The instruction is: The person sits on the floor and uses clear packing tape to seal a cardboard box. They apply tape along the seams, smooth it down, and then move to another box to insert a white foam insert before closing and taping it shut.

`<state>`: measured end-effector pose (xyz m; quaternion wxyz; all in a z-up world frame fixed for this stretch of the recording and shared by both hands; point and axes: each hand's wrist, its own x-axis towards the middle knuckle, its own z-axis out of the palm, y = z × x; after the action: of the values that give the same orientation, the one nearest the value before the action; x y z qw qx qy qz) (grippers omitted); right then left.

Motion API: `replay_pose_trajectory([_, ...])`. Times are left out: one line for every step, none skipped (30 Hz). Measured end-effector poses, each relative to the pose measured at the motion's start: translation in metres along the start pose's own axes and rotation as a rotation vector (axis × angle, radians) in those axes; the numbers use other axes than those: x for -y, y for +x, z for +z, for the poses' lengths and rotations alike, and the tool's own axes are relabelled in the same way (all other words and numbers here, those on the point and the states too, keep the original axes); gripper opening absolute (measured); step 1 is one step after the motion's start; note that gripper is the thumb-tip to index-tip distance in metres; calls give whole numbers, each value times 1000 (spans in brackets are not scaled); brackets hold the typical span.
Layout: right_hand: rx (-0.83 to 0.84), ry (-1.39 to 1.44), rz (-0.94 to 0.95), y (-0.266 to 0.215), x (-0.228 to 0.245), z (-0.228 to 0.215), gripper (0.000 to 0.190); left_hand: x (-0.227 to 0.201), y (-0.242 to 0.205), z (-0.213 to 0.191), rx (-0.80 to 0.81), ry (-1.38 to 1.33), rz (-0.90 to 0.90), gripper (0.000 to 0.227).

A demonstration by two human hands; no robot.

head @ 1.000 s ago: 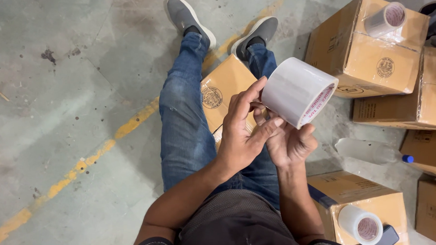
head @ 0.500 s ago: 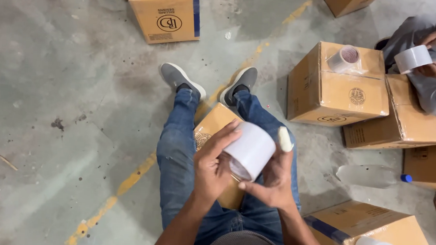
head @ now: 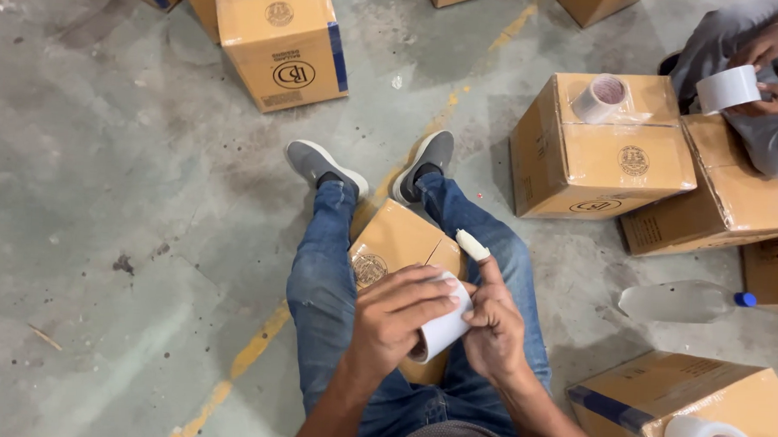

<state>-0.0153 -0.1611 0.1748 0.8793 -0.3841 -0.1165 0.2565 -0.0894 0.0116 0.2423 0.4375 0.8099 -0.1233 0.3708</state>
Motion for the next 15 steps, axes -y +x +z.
replay_pose_trajectory([-1, 0, -5, 0, -3, -1, 63, 1, -1, 2, 2, -2, 5, 28])
replay_pose_trajectory([-9, -59, -48, 0, -6, -2, 54, 1, -2, 4, -51, -59, -94, 31])
replay_pose_trajectory([-18, -117, -88, -2, -10, -3, 46, 1, -4, 6, -103, -115, -197, 34])
replay_pose_trajectory([-20, -117, -89, -3, -11, -5, 46, 5, -8, 11, -101, -117, -196, 34])
replay_pose_trajectory([-7, -130, -96, -4, -13, -7, 57, 9, -12, 16, -171, -215, -253, 34])
replay_pose_trajectory([7, -143, -103, -5, -15, -9, 68, 13, -16, 20, -242, -315, -309, 34])
replay_pose_trajectory([8, -143, -103, -4, -14, -6, 68, 17, -20, 24, -242, -314, -308, 34])
replay_pose_trajectory([22, -177, -90, -3, -13, -4, 74, 20, -23, 27, -293, -384, -383, 34])
replay_pose_trajectory([35, -210, -76, -2, -13, -2, 81, 23, -26, 30, -342, -455, -459, 34])
replay_pose_trajectory([35, -210, -75, -2, -11, -2, 81, 26, -29, 35, -343, -454, -460, 34])
replay_pose_trajectory([66, -274, -63, -3, -10, -2, 83, 29, -33, 39, -387, -545, -523, 32])
replay_pose_trajectory([96, -338, -50, -4, -9, -2, 87, 32, -37, 44, -431, -635, -586, 30])
replay_pose_trajectory([93, -338, -49, -5, -9, 0, 87, 34, -37, 45, -429, -637, -588, 30])
replay_pose_trajectory([119, -360, -27, -6, -10, 1, 94, 37, -37, 46, -482, -798, -703, 29])
replay_pose_trajectory([146, -383, -5, -7, -10, 3, 102, 39, -36, 47, -536, -959, -815, 28])
